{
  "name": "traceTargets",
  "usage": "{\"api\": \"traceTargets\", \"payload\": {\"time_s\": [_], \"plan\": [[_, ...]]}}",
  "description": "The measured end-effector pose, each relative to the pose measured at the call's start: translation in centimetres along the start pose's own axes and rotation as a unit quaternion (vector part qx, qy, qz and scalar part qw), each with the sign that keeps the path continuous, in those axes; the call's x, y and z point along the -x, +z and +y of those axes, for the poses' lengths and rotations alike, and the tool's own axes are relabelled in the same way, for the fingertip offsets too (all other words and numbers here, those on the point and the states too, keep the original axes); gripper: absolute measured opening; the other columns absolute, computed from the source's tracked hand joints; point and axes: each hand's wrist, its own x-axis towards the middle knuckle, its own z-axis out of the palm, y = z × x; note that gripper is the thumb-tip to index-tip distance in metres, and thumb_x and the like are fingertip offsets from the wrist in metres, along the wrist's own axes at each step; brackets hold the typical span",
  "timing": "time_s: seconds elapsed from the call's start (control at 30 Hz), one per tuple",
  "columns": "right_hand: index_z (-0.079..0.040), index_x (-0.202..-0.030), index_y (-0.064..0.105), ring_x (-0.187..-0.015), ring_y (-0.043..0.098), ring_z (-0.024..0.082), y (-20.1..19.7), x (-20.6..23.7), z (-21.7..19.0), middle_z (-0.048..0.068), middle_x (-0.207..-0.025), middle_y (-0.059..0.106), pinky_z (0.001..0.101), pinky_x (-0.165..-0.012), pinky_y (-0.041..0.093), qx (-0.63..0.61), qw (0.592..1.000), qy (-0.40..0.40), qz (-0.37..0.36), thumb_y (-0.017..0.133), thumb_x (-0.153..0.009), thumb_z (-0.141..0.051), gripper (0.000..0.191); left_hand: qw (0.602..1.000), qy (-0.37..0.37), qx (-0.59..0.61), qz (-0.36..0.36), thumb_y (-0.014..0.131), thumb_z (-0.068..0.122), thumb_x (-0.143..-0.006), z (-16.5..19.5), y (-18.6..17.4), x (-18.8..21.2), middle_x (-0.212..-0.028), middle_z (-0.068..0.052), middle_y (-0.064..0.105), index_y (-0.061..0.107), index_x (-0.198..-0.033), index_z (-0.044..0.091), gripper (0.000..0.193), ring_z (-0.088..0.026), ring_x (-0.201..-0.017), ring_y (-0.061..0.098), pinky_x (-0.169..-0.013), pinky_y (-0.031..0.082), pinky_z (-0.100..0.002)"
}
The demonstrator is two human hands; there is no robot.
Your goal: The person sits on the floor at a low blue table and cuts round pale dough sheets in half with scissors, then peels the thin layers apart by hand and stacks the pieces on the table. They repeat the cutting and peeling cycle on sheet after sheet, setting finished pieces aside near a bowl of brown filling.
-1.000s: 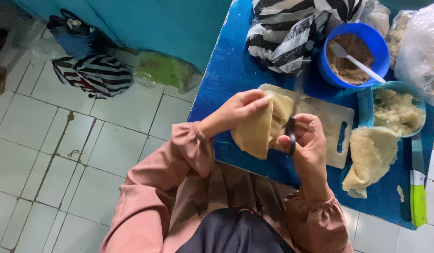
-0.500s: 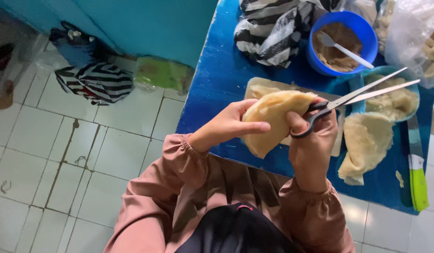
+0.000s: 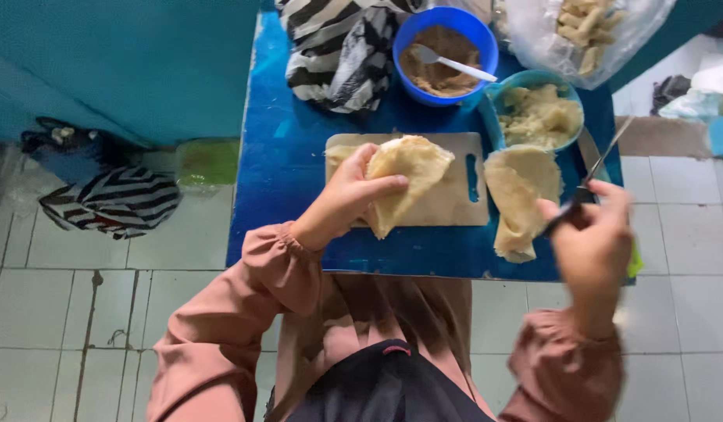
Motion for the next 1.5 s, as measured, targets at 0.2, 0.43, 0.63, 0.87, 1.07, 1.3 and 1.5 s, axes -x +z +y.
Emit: {"api": "traceTargets", "payload": {"time_s": [0.2,0.43,0.63,0.87,1.07,1.3,1.5], "plan": [[0.002,-0.099,0.073,-0.078,0.07,0.034,-2.5,-7.1,9.3,0.02,-0.081,0.072,0.044,-0.073,0.053,0.213,0.973,0.053,-0.071,0.091,-0.088,-0.049,0.055,0.994,-0.033,0.103,-0.021,0.079,0.013,-0.086,-3.0,5.1,-4.8,-0.109,-0.01,0.07,0.055,-0.126,-0.001,0.048,-0.015,-0.092,0.07,-0.072,0.058,-0.03],[0.004,-0.083,0.075,-0.066,0.069,0.032,0.4,-18.6,9.3,0.021,-0.073,0.072,0.044,-0.069,0.054,0.201,0.955,0.06,-0.211,0.091,-0.08,-0.047,0.053,0.991,0.015,0.101,0.084,0.078,0.01,-0.086,-6.5,5.2,-6.6,-0.113,-0.013,0.071,0.054,-0.127,-0.004,0.05,-0.018,-0.097,0.072,-0.082,0.06,-0.029],[0.007,-0.096,0.065,-0.066,0.073,0.029,0.8,-20.7,7.2,0.02,-0.079,0.071,0.0418,-0.059,0.057,0.113,0.954,0.072,-0.269,0.09,-0.078,-0.028,0.047,0.99,0.026,0.04,0.131,0.077,0.009,-0.086,-5.9,2.8,-6.2,-0.112,-0.014,0.07,0.051,-0.129,-0.004,0.052,-0.018,-0.096,0.072,-0.08,0.06,-0.029],[0.003,-0.104,0.066,-0.087,0.074,0.023,-0.4,-21.5,9.5,0.016,-0.094,0.072,0.0374,-0.073,0.057,0.064,0.942,-0.052,-0.325,0.073,-0.086,-0.005,0.021,0.997,-0.034,0.033,0.066,0.077,0.009,-0.086,-4.3,0.3,-5.8,-0.116,-0.014,0.071,0.051,-0.134,-0.006,0.057,-0.018,-0.101,0.073,-0.084,0.061,-0.028],[0.0,-0.105,0.07,-0.086,0.07,0.021,-0.2,-23.8,11.7,0.012,-0.092,0.074,0.0372,-0.076,0.057,-0.011,0.905,-0.034,-0.423,0.077,-0.076,-0.003,0.029,0.99,-0.119,0.061,-0.039,0.079,0.012,-0.083,-5.3,0.8,-5.3,-0.117,-0.012,0.071,0.055,-0.131,-0.004,0.055,-0.018,-0.102,0.072,-0.086,0.06,-0.031],[0.001,-0.106,0.072,-0.092,0.067,0.035,-1.1,-20.1,13.2,0.02,-0.104,0.069,0.0428,-0.087,0.053,0.164,0.943,-0.206,-0.204,0.069,-0.102,-0.024,0.026,0.871,0.081,-0.474,0.099,0.078,0.026,-0.083,-5.4,2.1,-2.7,-0.109,-0.024,0.07,0.065,-0.113,-0.002,0.043,-0.04,-0.102,0.068,-0.089,0.054,-0.042],[-0.004,-0.119,0.063,-0.105,0.063,0.041,-2.5,-9.9,13.8,0.021,-0.117,0.066,0.0497,-0.087,0.052,0.233,0.938,-0.126,-0.223,0.075,-0.085,-0.025,0.042,0.849,0.141,-0.468,0.201,0.068,0.024,-0.088,-4.2,3.8,-1.9,-0.107,-0.021,0.071,0.064,-0.118,0.004,0.037,-0.042,-0.097,0.068,-0.084,0.055,-0.047]]}}
